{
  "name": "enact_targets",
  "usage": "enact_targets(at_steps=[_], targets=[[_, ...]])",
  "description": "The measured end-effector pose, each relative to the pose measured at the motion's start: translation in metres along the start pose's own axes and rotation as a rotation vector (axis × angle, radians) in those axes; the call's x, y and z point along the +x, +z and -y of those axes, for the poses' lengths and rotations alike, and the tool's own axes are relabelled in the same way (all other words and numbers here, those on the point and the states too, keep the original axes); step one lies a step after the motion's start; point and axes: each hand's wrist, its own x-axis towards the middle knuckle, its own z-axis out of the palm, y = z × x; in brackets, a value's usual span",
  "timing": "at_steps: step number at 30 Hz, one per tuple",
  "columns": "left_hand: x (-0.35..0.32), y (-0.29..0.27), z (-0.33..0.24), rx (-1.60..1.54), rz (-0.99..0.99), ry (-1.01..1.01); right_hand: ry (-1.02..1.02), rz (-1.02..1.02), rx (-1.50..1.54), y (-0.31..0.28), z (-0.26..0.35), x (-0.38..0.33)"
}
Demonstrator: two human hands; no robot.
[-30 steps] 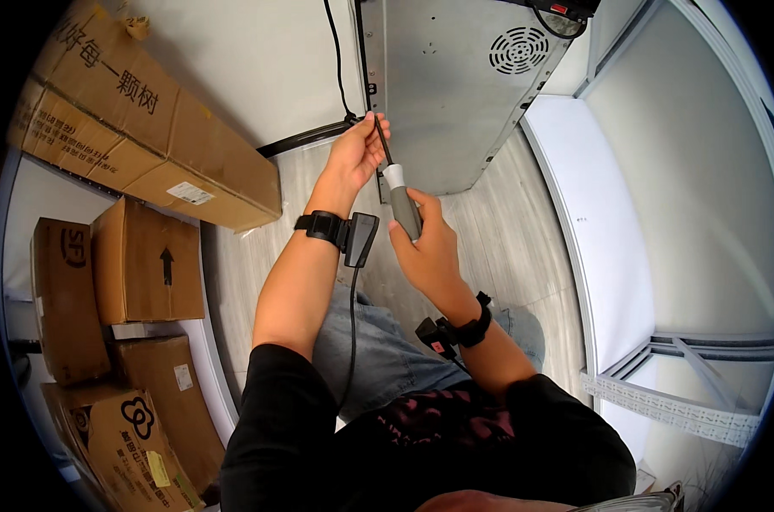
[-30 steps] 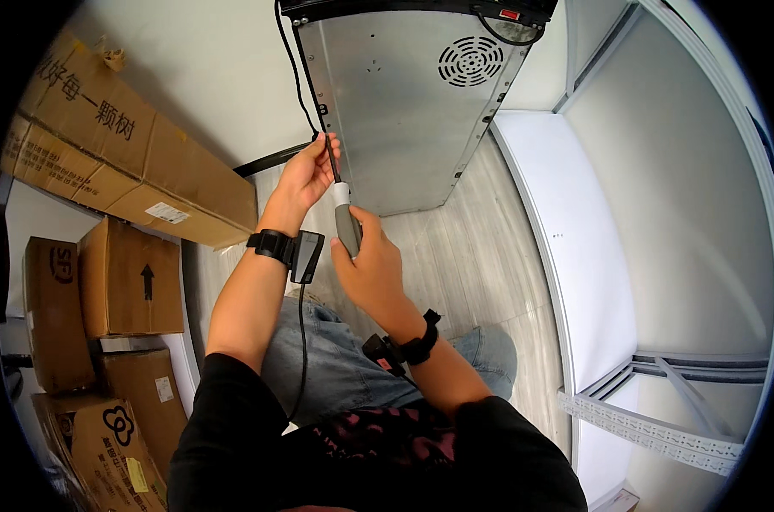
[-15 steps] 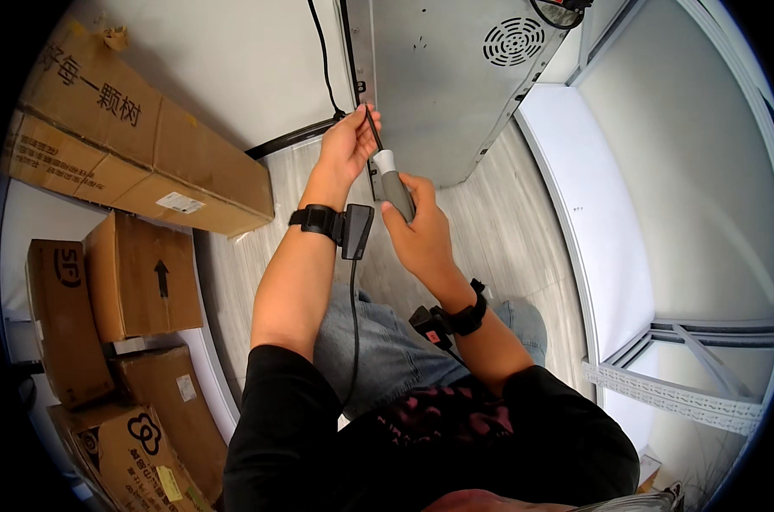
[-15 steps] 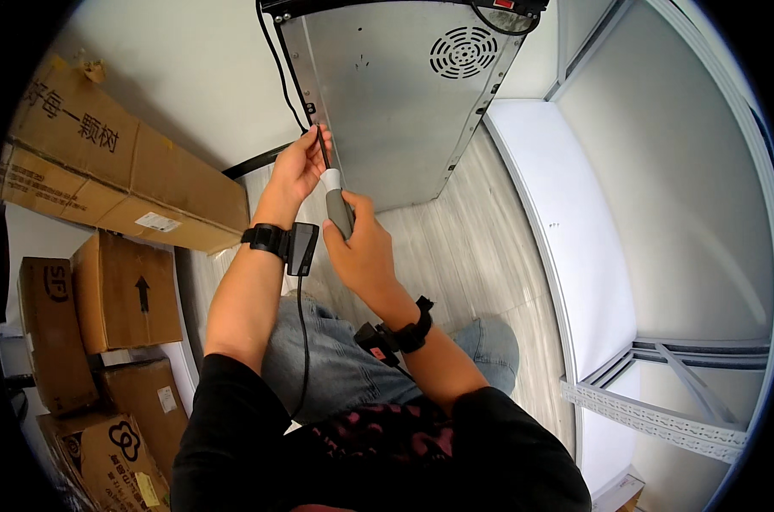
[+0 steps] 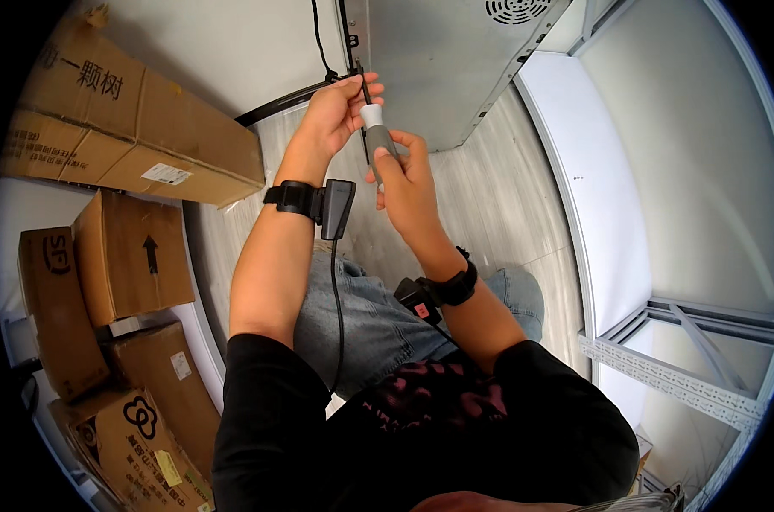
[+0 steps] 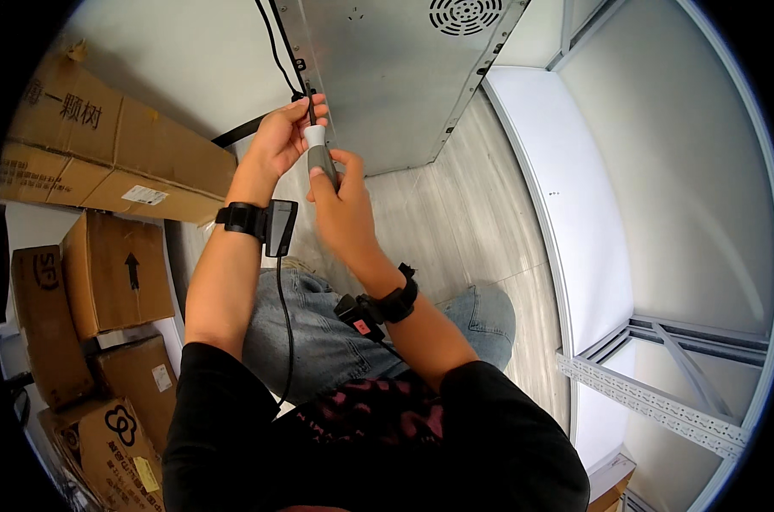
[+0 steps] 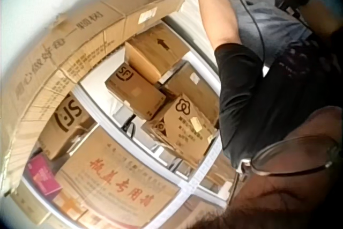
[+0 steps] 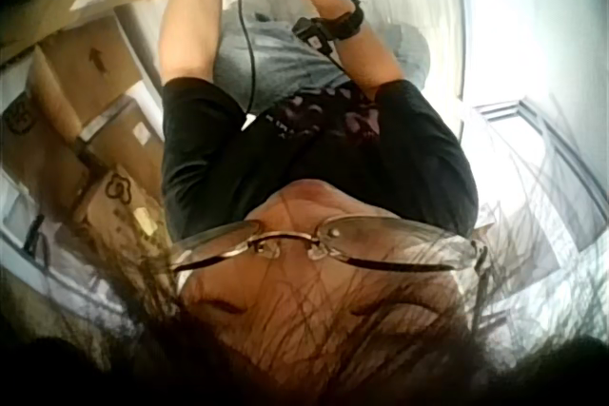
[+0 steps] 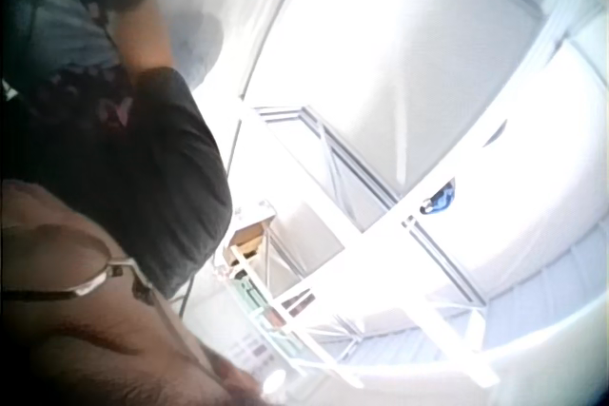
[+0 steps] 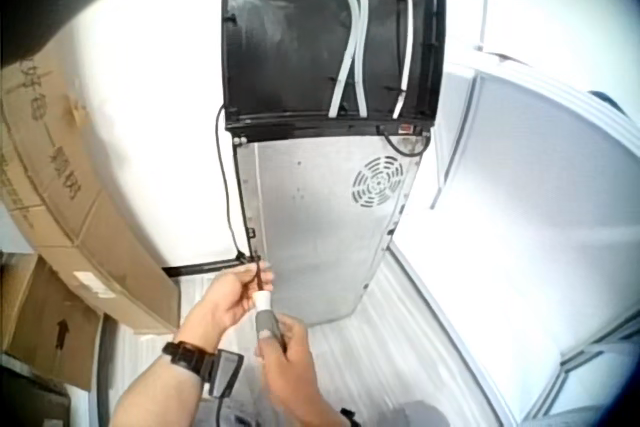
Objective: The person uses a screwdriver to fasten screws into the back panel of a white appliance, likely a refrigerator or freezer. They systematically work along the edges, securing the panel to the frame.
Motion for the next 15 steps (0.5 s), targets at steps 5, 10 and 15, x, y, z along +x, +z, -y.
enact_targets(at_steps=[5, 10, 15], targets=[[0.007, 0.0, 0.007, -0.006, -0.128, 0.022, -0.062, 0.068, -0.205, 0.002, -0.001, -0.006], [0.003, 0.003, 0.004, -0.025, -0.156, 0.009, -0.358, -0.085, -0.526, 0.007, 0.007, -0.02], [0.001, 0.002, -0.002, 0.011, -0.089, -0.025, -0.285, -0.079, -0.411, 0.005, 0.006, -0.011]])
